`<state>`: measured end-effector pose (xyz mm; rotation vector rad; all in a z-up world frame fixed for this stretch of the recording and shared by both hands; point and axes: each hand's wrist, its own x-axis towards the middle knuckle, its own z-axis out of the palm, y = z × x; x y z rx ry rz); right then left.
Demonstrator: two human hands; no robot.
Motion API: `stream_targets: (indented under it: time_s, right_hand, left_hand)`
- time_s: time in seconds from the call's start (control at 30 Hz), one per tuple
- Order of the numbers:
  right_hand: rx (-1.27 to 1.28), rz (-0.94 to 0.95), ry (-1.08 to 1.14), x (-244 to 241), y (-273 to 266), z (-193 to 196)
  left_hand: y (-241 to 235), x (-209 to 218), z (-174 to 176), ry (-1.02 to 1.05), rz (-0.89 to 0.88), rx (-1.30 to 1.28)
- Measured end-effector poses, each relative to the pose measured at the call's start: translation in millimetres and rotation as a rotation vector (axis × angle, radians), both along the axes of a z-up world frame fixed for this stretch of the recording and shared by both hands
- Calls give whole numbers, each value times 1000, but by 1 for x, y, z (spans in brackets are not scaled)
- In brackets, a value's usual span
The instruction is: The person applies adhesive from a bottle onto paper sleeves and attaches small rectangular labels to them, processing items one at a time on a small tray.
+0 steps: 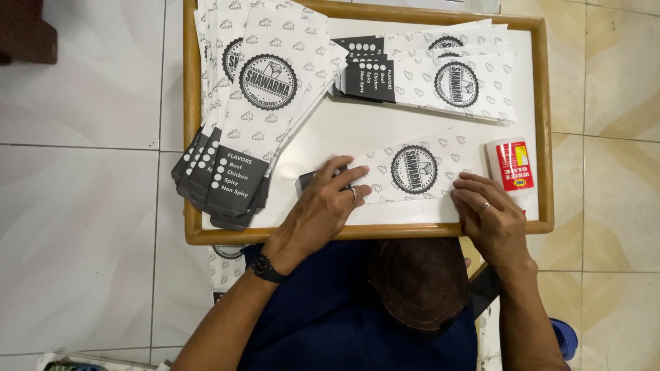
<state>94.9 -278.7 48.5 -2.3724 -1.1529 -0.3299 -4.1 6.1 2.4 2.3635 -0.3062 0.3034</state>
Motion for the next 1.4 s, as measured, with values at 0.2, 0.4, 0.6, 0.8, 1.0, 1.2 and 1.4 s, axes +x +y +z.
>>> stream_targets:
  time_s: [0.2, 0.4, 0.6, 0.8, 1.0, 1.2, 1.4]
  right_hand:
    - [54, -31, 11, 2, -4, -8]
    - [12, -25, 45, -4, 2, 7]
    - [-185, 138, 26, -45, 33, 17]
    - [-253, -90, 43, -35, -22, -5]
    - [-93, -179, 19, -37, -23, -16]
    - [-84, -96, -53, -33, -20, -14]
    - [-42, -96, -83, -29, -20, -24]
  left_hand:
    - [13, -11, 7, 43, 71, 44]
    - [28, -32, 5, 36, 24, -30]
    - [26, -38, 22, -13, 1, 66]
    - [36, -70, 37, 68, -61, 107]
    - [31, -80, 31, -30, 87, 189]
    - [5, -83, 37, -155, 359, 326]
    - [-26, -30, 21, -249, 378, 217]
